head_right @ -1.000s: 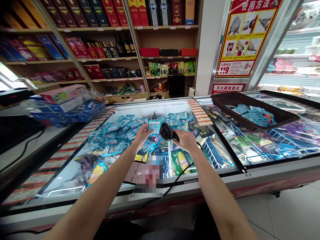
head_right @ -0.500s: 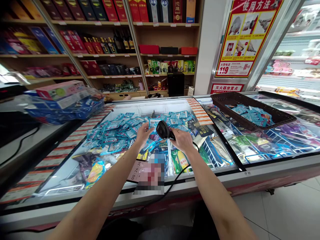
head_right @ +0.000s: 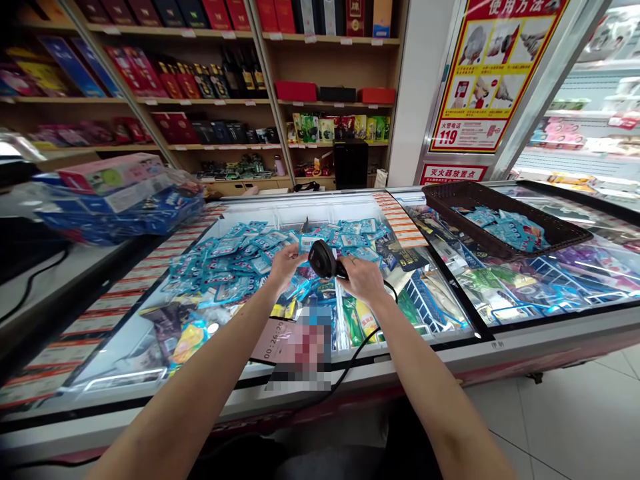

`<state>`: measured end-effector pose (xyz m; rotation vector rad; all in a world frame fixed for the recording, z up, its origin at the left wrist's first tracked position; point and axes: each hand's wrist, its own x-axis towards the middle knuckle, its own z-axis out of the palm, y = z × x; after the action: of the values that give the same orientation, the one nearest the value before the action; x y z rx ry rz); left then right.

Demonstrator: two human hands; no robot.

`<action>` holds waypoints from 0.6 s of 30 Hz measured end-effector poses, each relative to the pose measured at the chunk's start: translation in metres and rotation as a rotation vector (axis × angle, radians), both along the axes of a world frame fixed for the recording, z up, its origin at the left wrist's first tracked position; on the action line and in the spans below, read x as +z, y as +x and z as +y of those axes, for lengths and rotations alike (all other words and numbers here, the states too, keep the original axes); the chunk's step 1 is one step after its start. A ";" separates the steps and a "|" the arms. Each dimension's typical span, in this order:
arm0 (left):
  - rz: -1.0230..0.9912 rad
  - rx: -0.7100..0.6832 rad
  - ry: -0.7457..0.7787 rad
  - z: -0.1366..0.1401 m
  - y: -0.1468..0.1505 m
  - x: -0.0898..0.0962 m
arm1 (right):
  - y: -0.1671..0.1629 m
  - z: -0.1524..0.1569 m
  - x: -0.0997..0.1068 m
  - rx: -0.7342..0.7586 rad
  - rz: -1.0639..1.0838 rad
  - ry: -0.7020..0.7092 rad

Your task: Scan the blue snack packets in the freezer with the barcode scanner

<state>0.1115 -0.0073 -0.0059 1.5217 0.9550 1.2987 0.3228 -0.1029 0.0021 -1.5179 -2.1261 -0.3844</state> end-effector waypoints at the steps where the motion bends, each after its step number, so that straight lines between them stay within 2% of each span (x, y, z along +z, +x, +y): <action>1: -0.005 -0.004 0.002 0.001 0.000 -0.001 | 0.000 0.000 0.000 -0.001 -0.003 0.002; 18: -0.020 -0.004 -0.018 0.002 0.000 -0.001 | 0.001 0.003 -0.003 0.014 -0.028 0.046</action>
<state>0.1120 -0.0056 -0.0073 1.4936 0.9472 1.2973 0.3235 -0.0998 -0.0013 -1.4790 -2.1338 -0.4485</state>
